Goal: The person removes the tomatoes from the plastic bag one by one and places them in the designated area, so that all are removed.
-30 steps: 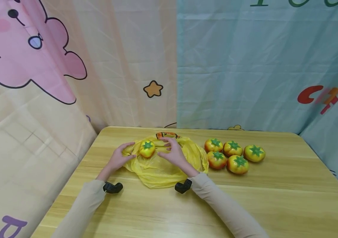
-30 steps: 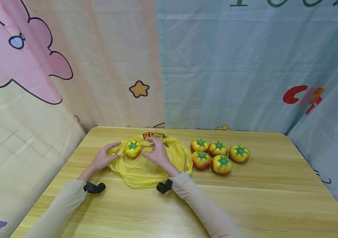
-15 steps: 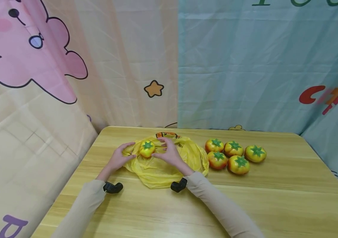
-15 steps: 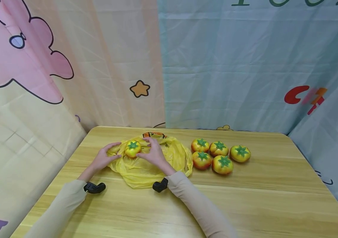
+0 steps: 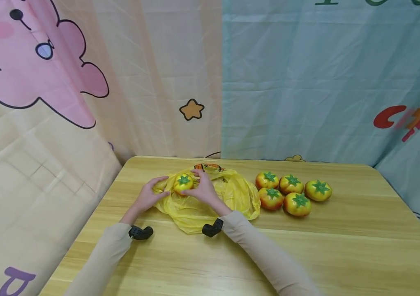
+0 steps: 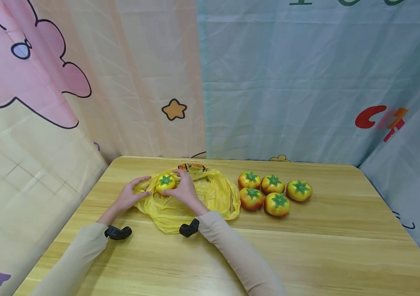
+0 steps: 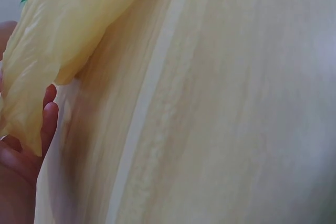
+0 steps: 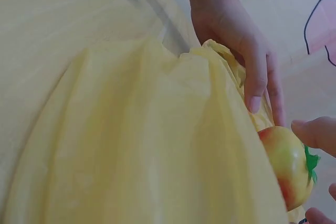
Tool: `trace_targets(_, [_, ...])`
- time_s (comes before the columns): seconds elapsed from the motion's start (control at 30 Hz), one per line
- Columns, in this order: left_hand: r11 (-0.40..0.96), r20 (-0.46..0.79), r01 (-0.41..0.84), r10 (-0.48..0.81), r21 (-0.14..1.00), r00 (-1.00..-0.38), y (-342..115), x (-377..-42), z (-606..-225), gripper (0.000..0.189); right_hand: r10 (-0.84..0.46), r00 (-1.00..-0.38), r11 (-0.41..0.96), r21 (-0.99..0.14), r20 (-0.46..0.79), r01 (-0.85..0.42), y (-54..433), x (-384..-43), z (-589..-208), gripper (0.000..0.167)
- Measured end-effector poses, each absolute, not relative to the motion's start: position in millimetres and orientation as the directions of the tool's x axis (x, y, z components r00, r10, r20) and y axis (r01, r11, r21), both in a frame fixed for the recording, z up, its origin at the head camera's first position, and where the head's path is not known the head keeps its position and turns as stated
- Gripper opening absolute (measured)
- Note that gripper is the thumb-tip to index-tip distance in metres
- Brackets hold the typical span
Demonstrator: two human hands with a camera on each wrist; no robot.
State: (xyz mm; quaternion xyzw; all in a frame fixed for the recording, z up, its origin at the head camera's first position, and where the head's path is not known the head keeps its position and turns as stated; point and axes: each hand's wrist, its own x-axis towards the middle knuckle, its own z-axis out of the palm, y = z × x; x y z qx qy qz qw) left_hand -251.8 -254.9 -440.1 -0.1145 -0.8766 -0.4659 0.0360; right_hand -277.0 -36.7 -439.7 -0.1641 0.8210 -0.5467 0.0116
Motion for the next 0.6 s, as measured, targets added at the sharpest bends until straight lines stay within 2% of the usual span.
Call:
trace_targets(0.2, [0.531, 0.174, 0.238, 0.168, 0.814, -0.970, -265.6, -266.4, -461.1, 0.058, -0.248, -0.960, 0.317, -0.925, 0.133, -0.210, -43.5, -277.3, -442.9, 0.074])
trace_targets(0.6, [0.539, 0.186, 0.250, 0.172, 0.804, -0.967, -268.0, -268.6, -465.0, 0.058, -0.229, -0.963, 0.313, -0.926, 0.140, -0.209, -52.3, -277.1, -450.3, 0.075])
